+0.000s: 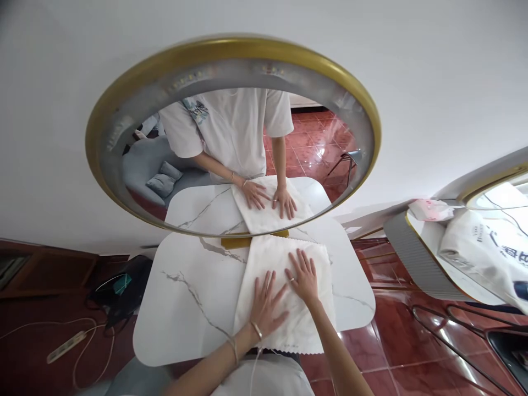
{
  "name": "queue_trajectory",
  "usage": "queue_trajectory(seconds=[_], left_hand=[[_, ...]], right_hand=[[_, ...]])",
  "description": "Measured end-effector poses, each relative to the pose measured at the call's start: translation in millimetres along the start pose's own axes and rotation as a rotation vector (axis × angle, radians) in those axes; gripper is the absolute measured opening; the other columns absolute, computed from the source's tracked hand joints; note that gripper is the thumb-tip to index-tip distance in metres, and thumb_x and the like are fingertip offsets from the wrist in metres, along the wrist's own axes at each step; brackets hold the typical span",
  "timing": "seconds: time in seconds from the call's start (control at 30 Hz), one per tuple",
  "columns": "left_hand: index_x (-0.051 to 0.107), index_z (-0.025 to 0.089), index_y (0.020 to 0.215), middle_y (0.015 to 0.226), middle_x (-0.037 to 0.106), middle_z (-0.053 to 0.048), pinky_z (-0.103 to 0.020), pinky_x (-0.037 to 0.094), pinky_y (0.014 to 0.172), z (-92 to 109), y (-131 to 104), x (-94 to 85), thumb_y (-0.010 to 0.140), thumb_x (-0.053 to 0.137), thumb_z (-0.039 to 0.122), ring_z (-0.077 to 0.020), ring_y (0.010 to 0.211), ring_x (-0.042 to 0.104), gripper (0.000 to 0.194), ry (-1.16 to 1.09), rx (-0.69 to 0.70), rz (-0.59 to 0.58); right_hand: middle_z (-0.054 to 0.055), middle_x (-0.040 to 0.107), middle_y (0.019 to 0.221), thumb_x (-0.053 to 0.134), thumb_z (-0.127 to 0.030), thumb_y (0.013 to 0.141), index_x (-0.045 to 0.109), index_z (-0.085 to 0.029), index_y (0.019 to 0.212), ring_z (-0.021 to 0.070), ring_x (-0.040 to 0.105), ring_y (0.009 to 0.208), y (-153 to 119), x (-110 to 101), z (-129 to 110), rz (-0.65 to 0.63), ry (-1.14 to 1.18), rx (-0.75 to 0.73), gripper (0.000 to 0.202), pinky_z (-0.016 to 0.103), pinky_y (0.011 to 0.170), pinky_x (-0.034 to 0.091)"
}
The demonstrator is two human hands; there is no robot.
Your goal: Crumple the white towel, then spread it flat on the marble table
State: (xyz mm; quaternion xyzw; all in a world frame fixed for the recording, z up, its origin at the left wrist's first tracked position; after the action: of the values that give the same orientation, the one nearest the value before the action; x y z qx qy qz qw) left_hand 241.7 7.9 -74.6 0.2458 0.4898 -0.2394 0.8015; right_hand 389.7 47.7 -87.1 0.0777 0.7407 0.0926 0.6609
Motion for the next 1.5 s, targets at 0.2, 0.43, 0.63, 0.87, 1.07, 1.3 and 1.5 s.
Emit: queue_trajectory(seconds=[0.2, 0.43, 0.63, 0.87, 1.07, 1.3, 1.5], left_hand=[[0.027, 0.034, 0.145, 0.156, 0.015, -0.010, -0.061, -0.004, 0.110, -23, -67, -22.1, 0.081, 0.049, 0.064, -0.0358, 0.142, 0.015, 0.075, 0.081, 0.002, -0.033], [0.031, 0.034, 0.143, 0.153, 0.025, -0.010, -0.062, 0.000, 0.109, -80, -118, -62.1, 0.083, 0.049, 0.058, -0.0354, 0.140, 0.020, 0.067, 0.265, -0.164, -0.001], [0.029, 0.034, 0.144, 0.154, 0.023, -0.011, -0.062, 0.000, 0.109, -99, -141, -73.8, 0.082, 0.048, 0.061, -0.0360, 0.140, 0.019, 0.070, 0.299, -0.198, 0.020], [0.024, 0.035, 0.146, 0.156, 0.014, -0.012, -0.068, -0.001, 0.106, -68, -107, -49.9, 0.080, 0.045, 0.069, -0.0382, 0.141, 0.014, 0.078, 0.165, -0.081, -0.011], [0.019, 0.034, 0.147, 0.154, 0.021, -0.011, -0.069, -0.008, 0.107, -39, -71, -24.5, 0.071, 0.044, 0.079, -0.0380, 0.140, 0.018, 0.092, 0.010, -0.052, -0.069], [0.016, 0.029, 0.148, 0.147, 0.037, -0.008, -0.064, -0.009, 0.110, -66, -87, -36.8, 0.085, 0.037, 0.066, -0.0311, 0.134, 0.031, 0.076, 0.106, -0.128, -0.040], [0.037, 0.029, 0.141, 0.136, 0.050, -0.007, -0.063, 0.003, 0.111, -104, -142, -71.1, 0.083, 0.046, 0.063, -0.0303, 0.125, 0.041, 0.068, 0.208, -0.307, 0.057]], right_hand=[[0.009, 0.018, 0.155, 0.039, -0.033, 0.094, 0.018, -0.025, 0.149, 0.0278, 0.015, 0.143, 1, 7, -57, 0.043, 0.063, -0.015, 0.059, 0.054, 0.111, 0.020], [0.011, 0.050, 0.136, 0.038, -0.015, 0.091, 0.047, -0.018, 0.134, 0.0235, 0.035, 0.133, -15, 4, -184, 0.083, 0.307, -0.232, 0.044, 0.048, 0.109, 0.031], [0.009, 0.028, 0.152, 0.042, -0.031, 0.092, 0.028, -0.021, 0.146, 0.0251, 0.023, 0.141, -60, -10, -204, -0.078, 0.198, -0.370, 0.056, 0.046, 0.110, 0.028], [0.007, 0.024, 0.154, 0.042, -0.041, 0.093, 0.021, -0.028, 0.148, 0.0266, 0.024, 0.140, -79, -11, -133, -0.055, 0.091, -0.261, 0.061, 0.047, 0.110, 0.025], [0.011, 0.045, 0.139, 0.041, -0.047, 0.092, 0.019, -0.025, 0.149, 0.0274, 0.043, 0.126, -68, -10, -49, 0.024, 0.148, -0.133, 0.065, 0.044, 0.099, 0.040], [0.010, 0.015, 0.156, 0.034, -0.048, 0.094, 0.012, -0.026, 0.150, 0.0319, 0.019, 0.140, -3, 13, -72, 0.089, 0.060, -0.049, 0.063, 0.054, 0.108, 0.026], [0.011, 0.010, 0.157, 0.040, -0.042, 0.094, 0.011, -0.022, 0.150, 0.0309, 0.010, 0.143, 5, 28, -167, 0.061, 0.140, -0.181, 0.066, 0.055, 0.112, 0.020]])
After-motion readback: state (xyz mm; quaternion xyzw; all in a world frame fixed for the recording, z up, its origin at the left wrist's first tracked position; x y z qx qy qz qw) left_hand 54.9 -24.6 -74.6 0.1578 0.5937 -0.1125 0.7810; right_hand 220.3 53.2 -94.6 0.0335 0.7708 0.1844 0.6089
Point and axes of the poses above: each hand's wrist, its own y-axis towards the middle knuckle, its own x-axis out of the palm, z = x × y, the point moved 7 cm from there along y, towards the middle knuckle
